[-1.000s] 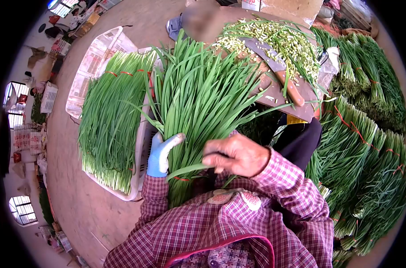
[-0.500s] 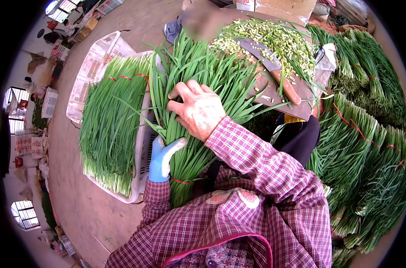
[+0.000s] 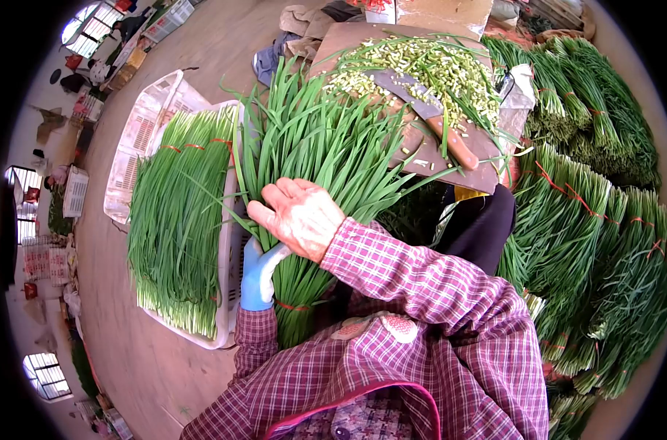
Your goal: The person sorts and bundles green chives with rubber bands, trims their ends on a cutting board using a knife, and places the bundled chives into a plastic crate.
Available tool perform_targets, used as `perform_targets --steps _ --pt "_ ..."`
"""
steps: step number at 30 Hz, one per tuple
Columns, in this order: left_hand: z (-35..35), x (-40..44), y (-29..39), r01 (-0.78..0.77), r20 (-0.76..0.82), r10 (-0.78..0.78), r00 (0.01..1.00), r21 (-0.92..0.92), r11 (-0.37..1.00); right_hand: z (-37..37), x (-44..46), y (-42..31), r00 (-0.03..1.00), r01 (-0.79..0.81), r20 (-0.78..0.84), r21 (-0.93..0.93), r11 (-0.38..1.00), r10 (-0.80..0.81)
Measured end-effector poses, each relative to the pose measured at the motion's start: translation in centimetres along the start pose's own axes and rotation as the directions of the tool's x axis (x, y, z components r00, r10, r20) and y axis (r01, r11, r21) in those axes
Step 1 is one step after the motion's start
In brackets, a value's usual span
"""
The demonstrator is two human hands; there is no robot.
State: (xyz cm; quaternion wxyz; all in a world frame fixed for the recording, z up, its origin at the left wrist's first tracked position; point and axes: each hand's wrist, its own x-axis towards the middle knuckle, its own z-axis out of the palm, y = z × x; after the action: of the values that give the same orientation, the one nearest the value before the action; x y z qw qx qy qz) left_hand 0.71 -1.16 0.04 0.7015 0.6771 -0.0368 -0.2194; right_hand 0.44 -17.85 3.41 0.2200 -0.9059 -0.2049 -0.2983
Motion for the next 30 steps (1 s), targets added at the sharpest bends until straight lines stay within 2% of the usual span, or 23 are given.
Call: perform_targets --steps 3,4,6,7,8,9,11,13,14,15,17,18,19,21,22,25,27,29,30 --pt "-0.2 0.0 -0.4 -0.057 -0.002 0.058 0.998 0.054 0.997 0.9 -0.1 -0.3 0.992 -0.095 -0.066 0.129 0.987 0.104" --pt "0.1 -0.1 0.2 -0.035 -0.011 0.035 0.999 0.008 0.999 1.0 -0.2 0.0 0.991 -0.1 -0.072 0.123 0.987 0.11" --pt "0.4 -0.8 0.7 -0.009 -0.041 0.008 0.999 -0.028 1.0 1.0 -0.4 0.8 0.927 -0.233 -0.218 0.306 0.923 0.306" --pt "0.2 -0.9 0.5 -0.01 -0.04 0.009 0.999 -0.025 1.0 -0.6 0.1 1.6 0.86 -0.265 -0.283 0.464 0.845 0.425" --pt "-0.1 -1.0 0.3 -0.014 -0.073 0.013 0.997 -0.013 1.0 -2.1 0.4 2.6 0.805 -0.259 -0.341 0.535 0.804 0.486" --pt "-0.5 -1.2 -0.1 -0.017 -0.104 0.017 0.994 0.001 1.0 -4.1 0.5 3.2 0.803 -0.305 -0.304 0.529 0.792 0.512" --pt "-0.7 -1.1 -0.4 -0.033 -0.098 0.034 0.995 0.013 0.999 -5.5 -0.3 5.6 0.89 -0.292 -0.282 0.249 0.923 0.357" --pt "0.3 -1.1 0.9 -0.014 -0.108 0.02 0.994 0.052 0.999 -6.5 -0.6 6.1 0.887 -0.403 -0.22 0.055 0.913 0.405" --pt "0.4 -1.0 0.9 -0.017 -0.095 0.02 0.995 0.033 0.999 -6.0 -1.0 6.8 0.895 -0.374 -0.267 -0.017 0.927 0.356" --pt "0.4 -0.9 0.8 -0.018 -0.092 0.021 0.996 0.034 0.999 -6.0 -0.9 6.7 0.894 -0.375 -0.269 -0.019 0.927 0.357" --pt "0.3 -0.9 0.3 0.016 -0.079 -0.015 0.997 0.005 1.0 -5.7 -0.3 5.9 0.867 -0.403 -0.156 0.343 0.849 0.474" --pt "1.0 -1.1 1.1 -0.005 -0.099 0.009 0.995 0.04 0.999 -4.9 -0.1 5.7 0.888 -0.38 -0.14 0.314 0.87 0.438" --pt "1.1 -1.3 1.3 -0.006 -0.099 0.011 0.995 0.046 0.999 -4.4 0.1 5.1 0.878 -0.421 -0.076 0.352 0.836 0.473" --pt "1.1 -1.4 1.7 0.015 -0.025 -0.011 1.0 0.142 0.99 -3.3 0.4 4.7 0.907 -0.392 -0.042 0.278 0.877 0.419" --pt "1.1 -1.4 1.8 0.008 -0.016 -0.005 1.0 0.164 0.986 -2.4 0.5 4.5 0.905 -0.374 -0.135 0.198 0.906 0.403" --pt "1.2 -1.3 1.8 0.033 -0.04 -0.028 0.999 0.127 0.991 -1.6 0.7 4.9 0.882 -0.345 -0.223 0.294 0.891 0.415" --pt "0.7 -1.3 1.3 0.027 -0.025 -0.024 0.999 0.125 0.992 -2.2 0.8 5.7 0.778 -0.39 -0.259 0.516 0.763 0.573" --pt "0.5 -1.3 0.9 0.017 -0.013 -0.016 1.0 0.117 0.993 -3.4 0.9 8.4 0.571 -0.382 -0.212 0.787 0.485 0.793" --pt "0.5 -1.4 0.7 -0.009 -0.033 0.012 0.999 0.093 0.996 -4.6 0.6 9.3 0.592 -0.399 -0.221 0.755 0.52 0.775"
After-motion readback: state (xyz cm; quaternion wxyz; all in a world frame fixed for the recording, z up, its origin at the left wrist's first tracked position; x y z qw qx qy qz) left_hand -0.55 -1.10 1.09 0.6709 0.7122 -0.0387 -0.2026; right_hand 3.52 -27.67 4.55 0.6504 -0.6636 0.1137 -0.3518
